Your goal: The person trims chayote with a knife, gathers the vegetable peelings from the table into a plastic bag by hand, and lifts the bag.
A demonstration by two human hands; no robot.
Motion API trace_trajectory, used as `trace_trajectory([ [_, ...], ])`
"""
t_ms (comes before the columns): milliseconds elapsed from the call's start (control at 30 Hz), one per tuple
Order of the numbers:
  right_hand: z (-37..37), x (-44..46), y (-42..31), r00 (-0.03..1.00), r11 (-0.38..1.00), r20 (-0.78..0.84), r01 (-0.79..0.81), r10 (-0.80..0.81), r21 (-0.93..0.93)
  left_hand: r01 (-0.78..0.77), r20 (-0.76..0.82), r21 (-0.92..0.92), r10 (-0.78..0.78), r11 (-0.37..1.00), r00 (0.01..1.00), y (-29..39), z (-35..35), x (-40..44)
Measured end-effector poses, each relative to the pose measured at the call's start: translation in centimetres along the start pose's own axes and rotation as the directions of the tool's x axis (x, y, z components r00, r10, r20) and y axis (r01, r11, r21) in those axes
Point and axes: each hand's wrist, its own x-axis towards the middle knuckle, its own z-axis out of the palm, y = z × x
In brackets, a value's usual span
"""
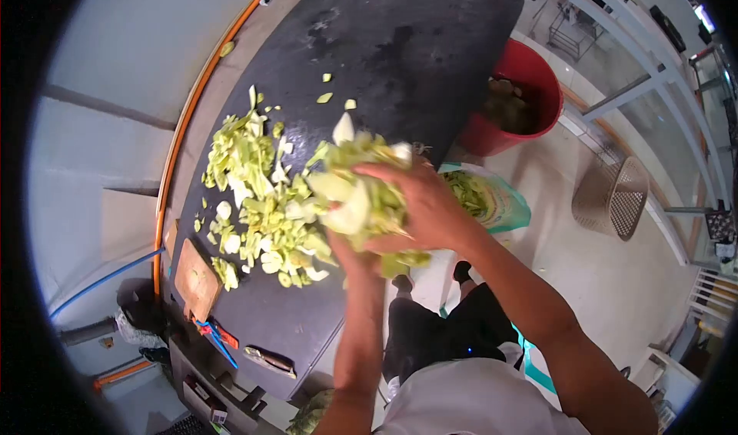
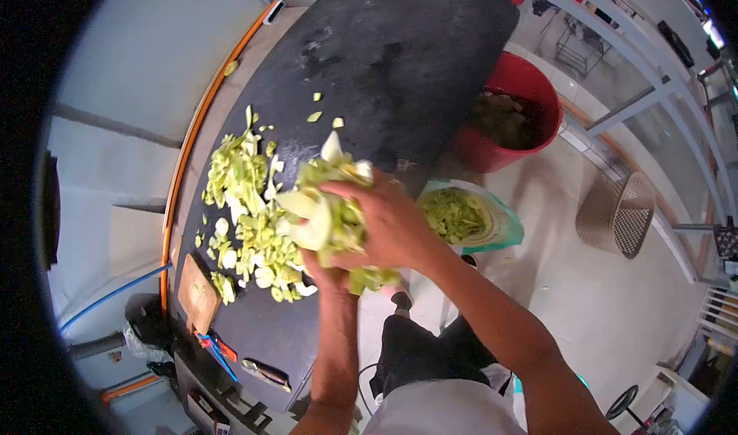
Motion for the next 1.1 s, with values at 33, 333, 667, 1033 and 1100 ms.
trace_trajectory([
  [33,-1.7,-1.6,1.2,0.996,0.997,0.055,-0.071,0.072,-0.020,0.058,-0.020,0.000,-0.058,0.998,0.998,-2.8,0.9,-0.8],
  [333,0.4,-10.9,25.8,0.785,0.819,0.408,-0.558,0.467,0.136,0.536,0.005,-0.247,-0.552,0.807,0.834,-26.1,-5.5,1.9],
  [667,0.8,-17.9,36.6,0.705,0.772,0.322,-0.536,0.632,-0.342,0.269,-0.146,0.870,-0.306,0.413,0.941,-31.7,-22.0,3.4],
  [1033,7.1,-7.4,11.4,0.978,0.944,0.123,-0.122,0.167,-0.305,-0.314,0.381,0.923,0.416,-0.222,0.826,1.8,-17.0,-7.9],
  [1100,11.6,-6.2,8.2,0.950,0.917,0.275,-0.028,0.148,-0.397,0.026,0.153,0.928,0.441,-0.372,0.884,2.8,-20.4,-6.6],
])
